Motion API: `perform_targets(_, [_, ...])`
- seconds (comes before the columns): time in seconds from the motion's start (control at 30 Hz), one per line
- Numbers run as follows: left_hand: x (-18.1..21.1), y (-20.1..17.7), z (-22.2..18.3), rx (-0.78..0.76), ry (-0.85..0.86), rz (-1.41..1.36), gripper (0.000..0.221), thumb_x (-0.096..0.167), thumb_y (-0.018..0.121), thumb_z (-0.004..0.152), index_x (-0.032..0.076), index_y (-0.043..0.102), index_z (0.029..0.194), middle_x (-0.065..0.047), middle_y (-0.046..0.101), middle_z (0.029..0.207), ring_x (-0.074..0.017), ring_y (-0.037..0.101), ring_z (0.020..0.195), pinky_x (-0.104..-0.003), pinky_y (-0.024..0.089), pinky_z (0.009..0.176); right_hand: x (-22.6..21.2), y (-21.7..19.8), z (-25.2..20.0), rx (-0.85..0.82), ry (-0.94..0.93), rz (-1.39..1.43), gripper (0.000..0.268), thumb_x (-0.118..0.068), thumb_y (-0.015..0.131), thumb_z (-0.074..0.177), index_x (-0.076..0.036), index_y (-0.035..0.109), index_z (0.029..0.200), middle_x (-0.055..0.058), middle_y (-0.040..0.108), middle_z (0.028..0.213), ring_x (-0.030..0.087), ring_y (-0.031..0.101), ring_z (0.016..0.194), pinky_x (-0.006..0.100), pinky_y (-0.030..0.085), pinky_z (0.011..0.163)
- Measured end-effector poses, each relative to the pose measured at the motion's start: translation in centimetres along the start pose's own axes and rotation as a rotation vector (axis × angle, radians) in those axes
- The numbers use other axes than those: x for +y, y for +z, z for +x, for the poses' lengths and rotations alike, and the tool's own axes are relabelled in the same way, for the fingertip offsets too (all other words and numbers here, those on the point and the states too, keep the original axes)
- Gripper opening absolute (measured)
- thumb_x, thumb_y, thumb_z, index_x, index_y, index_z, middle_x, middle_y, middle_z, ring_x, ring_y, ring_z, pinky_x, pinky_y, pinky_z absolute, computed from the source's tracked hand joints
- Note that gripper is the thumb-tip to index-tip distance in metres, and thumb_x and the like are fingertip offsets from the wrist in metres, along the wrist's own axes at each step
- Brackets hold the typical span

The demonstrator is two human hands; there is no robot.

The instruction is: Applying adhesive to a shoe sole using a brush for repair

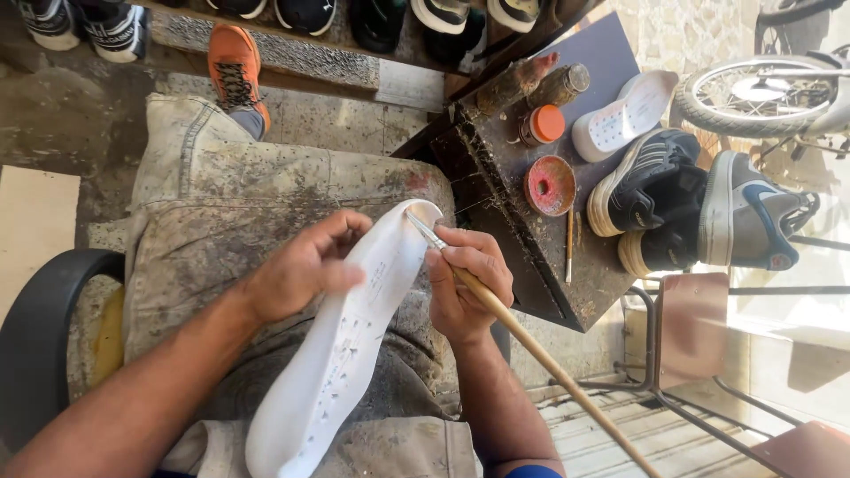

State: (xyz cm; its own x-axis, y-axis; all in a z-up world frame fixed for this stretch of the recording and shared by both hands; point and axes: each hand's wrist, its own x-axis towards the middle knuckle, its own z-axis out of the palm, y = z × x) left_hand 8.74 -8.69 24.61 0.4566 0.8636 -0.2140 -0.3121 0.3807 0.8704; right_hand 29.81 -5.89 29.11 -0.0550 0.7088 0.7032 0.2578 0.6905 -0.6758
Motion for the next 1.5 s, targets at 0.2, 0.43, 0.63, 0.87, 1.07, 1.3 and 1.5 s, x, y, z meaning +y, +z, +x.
perform_targets(0.2, [0.1,2.5,2.3,0.001,0.277,-0.557,0.03,0.037,0.057,0.094,0.008,0.053,0.085,-0.009,0.051,0.071,-0.0175,0.059,0.063,-0.028,0.047,0.058,-0.9,0.1,1.3,-0.024,-0.058,-0.025,0.014,-0.001,0.083,0.084,-0.001,0.069,0.083,0.022,0.075,0.088,0.033,0.075,0.073,0.038,0.06,0.065])
perform_targets(0.43, [4.1,4.8,1.6,0.036,0.103,-0.641,0.054,0.041,0.058,0.084,0.013,0.047,0.129,-0.016,0.062,0.098,-0.0229,0.064,0.084,-0.041,0.055,0.081,1.9,-1.7,1.5,0.03,-0.166,-0.252,0.014,0.003,0.085,0.079,-0.005,0.073,0.081,0.021,0.075,0.084,0.033,0.075,0.071,0.038,0.06,0.061])
perform_targets(0.63, [2.5,4.2,2.8,0.105,0.045,-0.675,0.072,0.038,0.054,0.082,0.012,0.043,0.148,-0.025,0.062,0.118,-0.0313,0.068,0.091,-0.052,0.062,0.086,2.3,-1.0,1.9,-0.003,-0.212,-0.169,0.012,0.002,0.08,0.083,-0.007,0.073,0.084,0.02,0.074,0.083,0.031,0.075,0.072,0.037,0.062,0.063])
perform_targets(0.87, [2.9,4.1,2.5,0.103,0.082,-0.674,0.072,0.037,0.057,0.08,0.013,0.051,0.147,-0.02,0.07,0.103,-0.024,0.07,0.079,-0.047,0.063,0.082,1.0,-2.0,3.7,-0.103,-0.205,-0.116,0.016,-0.005,0.088,0.078,-0.01,0.073,0.079,0.017,0.076,0.083,0.033,0.077,0.072,0.039,0.063,0.062])
perform_targets(1.07, [3.1,3.8,2.6,0.105,0.204,-0.563,0.072,0.031,0.058,0.079,0.009,0.051,0.148,-0.018,0.071,0.096,-0.0204,0.072,0.078,-0.038,0.063,0.078,-0.7,-1.8,6.2,-0.326,-0.043,-0.087,0.011,-0.001,0.077,0.085,-0.008,0.068,0.084,0.013,0.073,0.083,0.029,0.074,0.07,0.037,0.059,0.059])
perform_targets(1.3, [4.7,4.0,1.8,0.08,0.261,-0.463,0.077,0.036,0.059,0.08,0.006,0.05,0.15,-0.021,0.072,0.083,-0.021,0.072,0.066,-0.033,0.058,0.073,0.0,-2.1,4.9,-0.22,0.222,0.433,0.016,0.007,0.076,0.084,-0.007,0.069,0.088,0.015,0.072,0.083,0.023,0.072,0.071,0.033,0.062,0.068])
perform_targets(1.5, [3.3,3.7,1.8,0.034,0.239,-0.621,0.076,0.039,0.055,0.086,0.011,0.045,0.156,-0.024,0.076,0.097,-0.0238,0.077,0.079,-0.039,0.056,0.085,1.0,-0.5,1.6,-0.056,0.429,0.483,0.02,0.008,0.079,0.083,0.002,0.063,0.091,0.025,0.072,0.082,0.016,0.064,0.056,0.028,0.055,0.05])
